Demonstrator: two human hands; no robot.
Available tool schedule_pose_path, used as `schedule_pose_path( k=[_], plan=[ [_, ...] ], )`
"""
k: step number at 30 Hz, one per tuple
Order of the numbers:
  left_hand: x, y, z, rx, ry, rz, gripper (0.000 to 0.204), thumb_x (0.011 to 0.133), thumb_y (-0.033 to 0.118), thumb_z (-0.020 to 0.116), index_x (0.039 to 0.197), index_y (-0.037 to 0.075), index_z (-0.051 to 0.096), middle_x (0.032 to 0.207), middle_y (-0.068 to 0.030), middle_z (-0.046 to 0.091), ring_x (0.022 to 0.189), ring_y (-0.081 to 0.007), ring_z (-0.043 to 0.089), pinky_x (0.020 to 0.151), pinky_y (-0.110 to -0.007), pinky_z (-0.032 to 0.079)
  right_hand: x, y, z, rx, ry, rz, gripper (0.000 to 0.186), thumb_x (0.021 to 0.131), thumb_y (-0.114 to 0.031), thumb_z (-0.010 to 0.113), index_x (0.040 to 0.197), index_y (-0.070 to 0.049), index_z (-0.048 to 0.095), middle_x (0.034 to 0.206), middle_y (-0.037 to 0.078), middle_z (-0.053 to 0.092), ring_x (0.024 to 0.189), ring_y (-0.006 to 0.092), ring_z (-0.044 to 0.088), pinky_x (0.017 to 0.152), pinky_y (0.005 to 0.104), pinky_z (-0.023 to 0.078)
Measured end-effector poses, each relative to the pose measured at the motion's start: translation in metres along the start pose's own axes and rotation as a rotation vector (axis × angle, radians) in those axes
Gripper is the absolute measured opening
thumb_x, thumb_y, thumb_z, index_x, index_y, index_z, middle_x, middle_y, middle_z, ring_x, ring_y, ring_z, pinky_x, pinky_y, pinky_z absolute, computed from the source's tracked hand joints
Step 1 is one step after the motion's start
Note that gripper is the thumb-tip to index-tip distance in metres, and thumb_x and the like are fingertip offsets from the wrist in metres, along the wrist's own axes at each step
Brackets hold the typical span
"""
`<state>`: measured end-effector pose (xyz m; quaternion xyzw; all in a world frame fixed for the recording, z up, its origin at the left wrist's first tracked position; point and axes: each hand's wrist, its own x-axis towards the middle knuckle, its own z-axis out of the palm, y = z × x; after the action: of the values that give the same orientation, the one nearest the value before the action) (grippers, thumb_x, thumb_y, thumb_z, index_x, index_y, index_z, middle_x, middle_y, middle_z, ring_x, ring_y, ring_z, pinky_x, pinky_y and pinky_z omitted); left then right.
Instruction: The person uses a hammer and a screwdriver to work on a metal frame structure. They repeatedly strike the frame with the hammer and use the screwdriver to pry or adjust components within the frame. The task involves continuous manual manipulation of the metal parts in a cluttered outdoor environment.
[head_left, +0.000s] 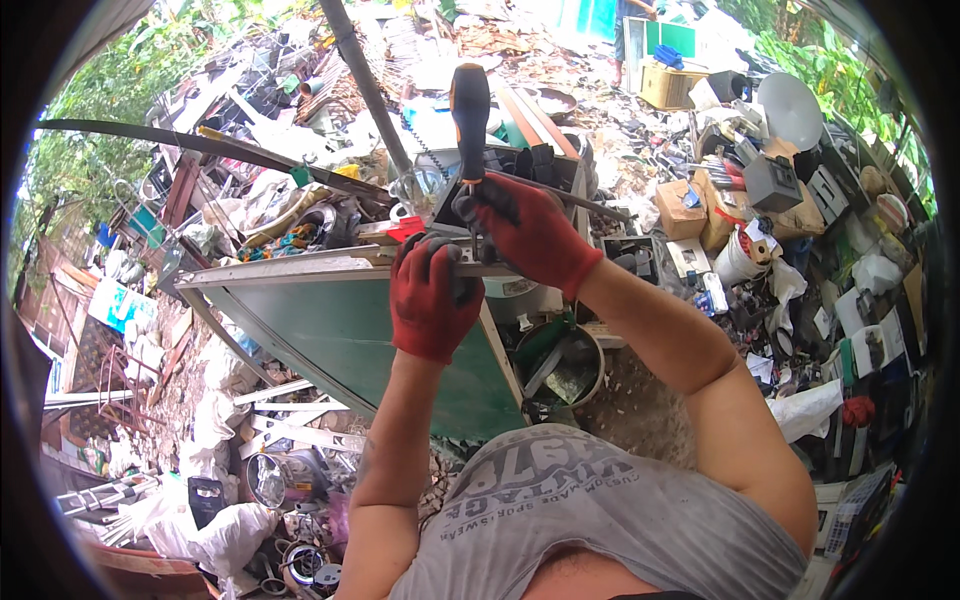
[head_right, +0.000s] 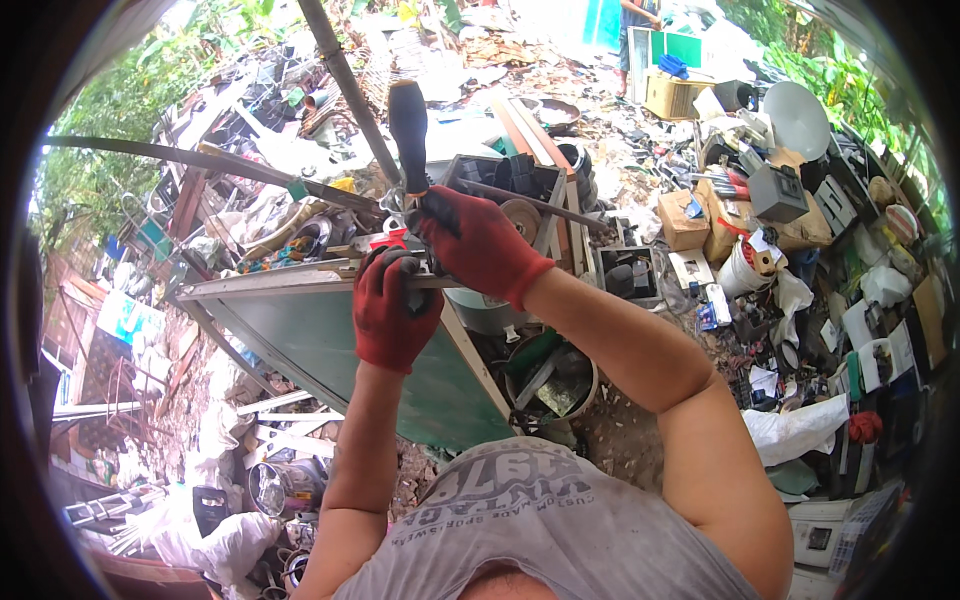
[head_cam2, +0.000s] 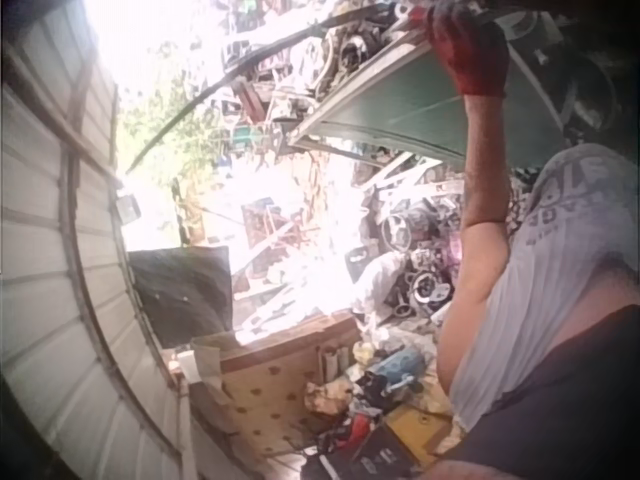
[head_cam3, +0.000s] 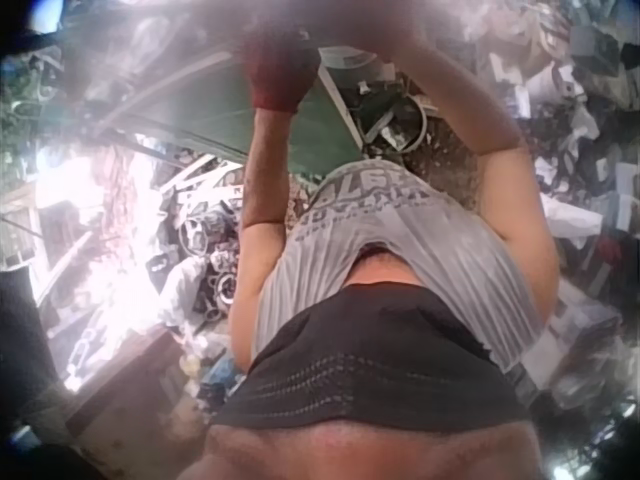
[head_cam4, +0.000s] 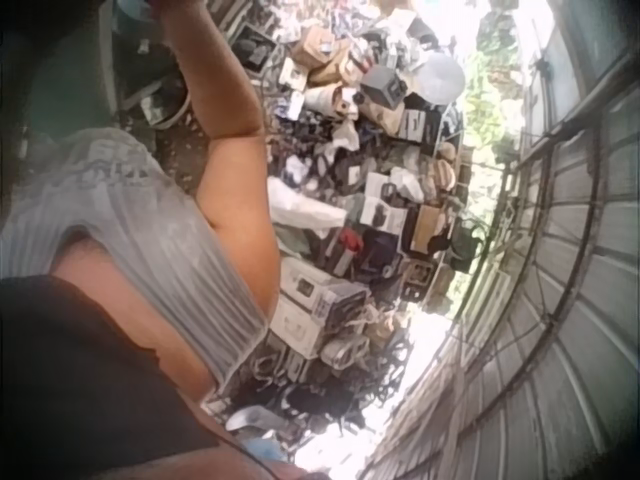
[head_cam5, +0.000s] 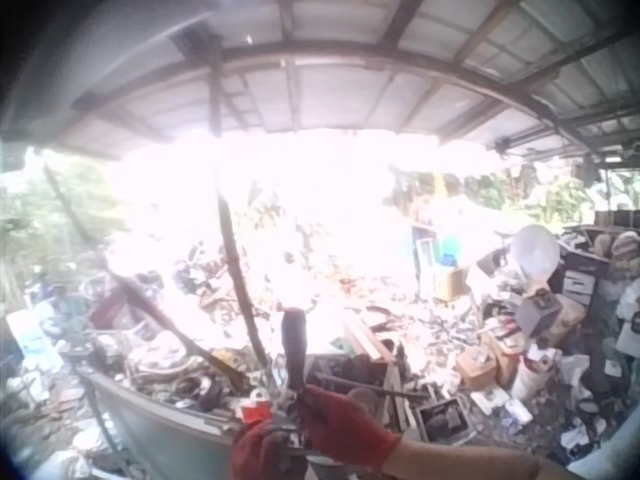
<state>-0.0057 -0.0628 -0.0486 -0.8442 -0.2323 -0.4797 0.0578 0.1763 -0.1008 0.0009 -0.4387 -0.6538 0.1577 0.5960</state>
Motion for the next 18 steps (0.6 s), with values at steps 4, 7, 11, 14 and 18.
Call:
schedule_pose_path(
  k=[4,7,11,14,18],
  plan=[
    [-0.002,-0.006,0.000,0.007,0.030,0.037,0.044,0.073,0.013,0.082,0.111,0.007,0.060,0.114,-0.0147,0.064,0.110,-0.0395,0.063,0.100,-0.050,0.051,-0.001,0.001,0.003,0.014,0.016,0.021,0.025,0.099,-0.009,0.061,0.122,0.000,0.065,0.098,0.019,0.075,0.089,0.0297,0.074,0.081,0.0379,0.055],
    [-0.002,-0.007,-0.001,0.009,0.036,0.042,0.044,0.073,0.013,0.083,0.110,0.008,0.061,0.113,-0.0143,0.064,0.109,-0.0383,0.064,0.099,-0.049,0.052,-0.001,0.002,0.004,0.039,0.011,0.028,0.026,0.099,-0.010,0.062,0.123,0.000,0.065,0.098,0.019,0.075,0.087,0.0283,0.073,0.080,0.0373,0.055],
    [-0.001,-0.004,-0.002,-0.016,0.025,0.007,0.043,0.072,0.013,0.084,0.108,0.008,0.061,0.113,-0.0138,0.065,0.107,-0.0375,0.064,0.096,-0.049,0.052,-0.002,0.003,0.003,0.052,-0.017,0.080,0.026,0.099,-0.011,0.065,0.123,0.000,0.065,0.098,0.017,0.075,0.087,0.0205,0.072,0.080,0.0344,0.055],
    [-0.002,-0.005,-0.001,-0.020,0.034,-0.002,0.043,0.072,0.016,0.083,0.108,0.008,0.060,0.112,-0.0143,0.064,0.106,-0.0371,0.064,0.099,-0.050,0.050,-0.002,-0.001,0.002,0.138,-0.036,0.142,0.026,0.100,-0.011,0.066,0.124,0.000,0.065,0.099,0.014,0.076,0.088,0.0125,0.070,0.079,0.0313,0.055],
    [-0.003,-0.005,-0.001,-0.052,0.044,-0.005,0.043,0.071,0.017,0.082,0.107,0.009,0.060,0.111,-0.0132,0.064,0.105,-0.0364,0.064,0.100,-0.050,0.049,-0.003,-0.009,0.000,0.198,-0.028,0.210,0.026,0.101,-0.010,0.066,0.124,0.002,0.065,0.101,0.010,0.076,0.091,0.0070,0.068,0.080,0.0277,0.055]
  ],
)
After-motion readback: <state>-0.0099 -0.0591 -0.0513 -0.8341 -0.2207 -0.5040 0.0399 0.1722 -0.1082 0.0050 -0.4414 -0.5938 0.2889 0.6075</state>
